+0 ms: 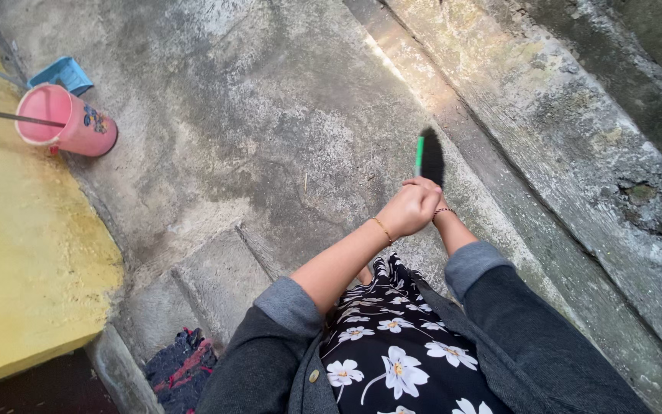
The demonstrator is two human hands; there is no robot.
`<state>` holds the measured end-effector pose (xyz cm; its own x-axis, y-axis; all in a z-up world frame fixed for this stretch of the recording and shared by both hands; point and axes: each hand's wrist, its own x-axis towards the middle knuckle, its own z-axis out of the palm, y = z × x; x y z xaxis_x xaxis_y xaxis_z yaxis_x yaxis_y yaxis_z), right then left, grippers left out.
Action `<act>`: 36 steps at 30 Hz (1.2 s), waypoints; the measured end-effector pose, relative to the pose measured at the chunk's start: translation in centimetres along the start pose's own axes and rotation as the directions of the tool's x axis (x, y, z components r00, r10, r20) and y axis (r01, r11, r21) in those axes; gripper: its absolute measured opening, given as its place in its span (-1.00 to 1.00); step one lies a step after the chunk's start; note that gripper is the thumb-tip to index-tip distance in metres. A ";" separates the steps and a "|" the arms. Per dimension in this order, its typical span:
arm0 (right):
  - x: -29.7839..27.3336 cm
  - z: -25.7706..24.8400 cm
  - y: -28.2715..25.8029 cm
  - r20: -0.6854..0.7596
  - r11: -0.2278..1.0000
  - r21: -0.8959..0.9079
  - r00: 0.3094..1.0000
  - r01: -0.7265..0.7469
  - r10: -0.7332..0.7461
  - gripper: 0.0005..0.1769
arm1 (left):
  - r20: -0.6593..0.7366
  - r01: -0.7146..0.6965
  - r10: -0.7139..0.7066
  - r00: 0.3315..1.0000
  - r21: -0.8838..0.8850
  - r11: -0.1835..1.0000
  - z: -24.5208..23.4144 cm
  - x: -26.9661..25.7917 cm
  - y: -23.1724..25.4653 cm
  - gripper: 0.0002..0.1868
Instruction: The person cleans the head of a broom by hand, removing debris from the bristles and eventually detaching the broom head from its handle.
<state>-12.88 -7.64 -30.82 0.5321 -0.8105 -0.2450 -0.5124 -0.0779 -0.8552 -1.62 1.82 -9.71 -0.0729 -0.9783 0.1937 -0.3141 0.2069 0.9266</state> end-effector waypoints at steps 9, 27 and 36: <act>-3.1 -1.1 -12.0 -0.170 0.911 0.314 0.960 0.268 -0.224 -0.80 | 0.064 0.151 -0.175 0.982 0.278 0.949 -0.3 3.0 4.1 -0.50; -6.4 -3.7 -12.9 -0.096 0.818 -0.538 0.979 -0.205 0.182 -0.75 | 0.237 0.209 -0.147 0.960 -0.263 0.942 -6.6 3.0 5.4 -0.51; -2.5 6.7 0.4 -0.249 0.855 -0.190 0.819 0.482 -0.517 -0.52 | 0.144 0.304 -0.321 0.936 0.127 0.944 -3.5 1.1 2.3 -0.52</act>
<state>-9.89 -1.81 -33.58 0.5328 -0.7682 0.3550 -0.3103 -0.5676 -0.7626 0.93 1.16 -6.20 -0.1034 -0.9813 -0.1625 -0.4387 -0.1016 0.8929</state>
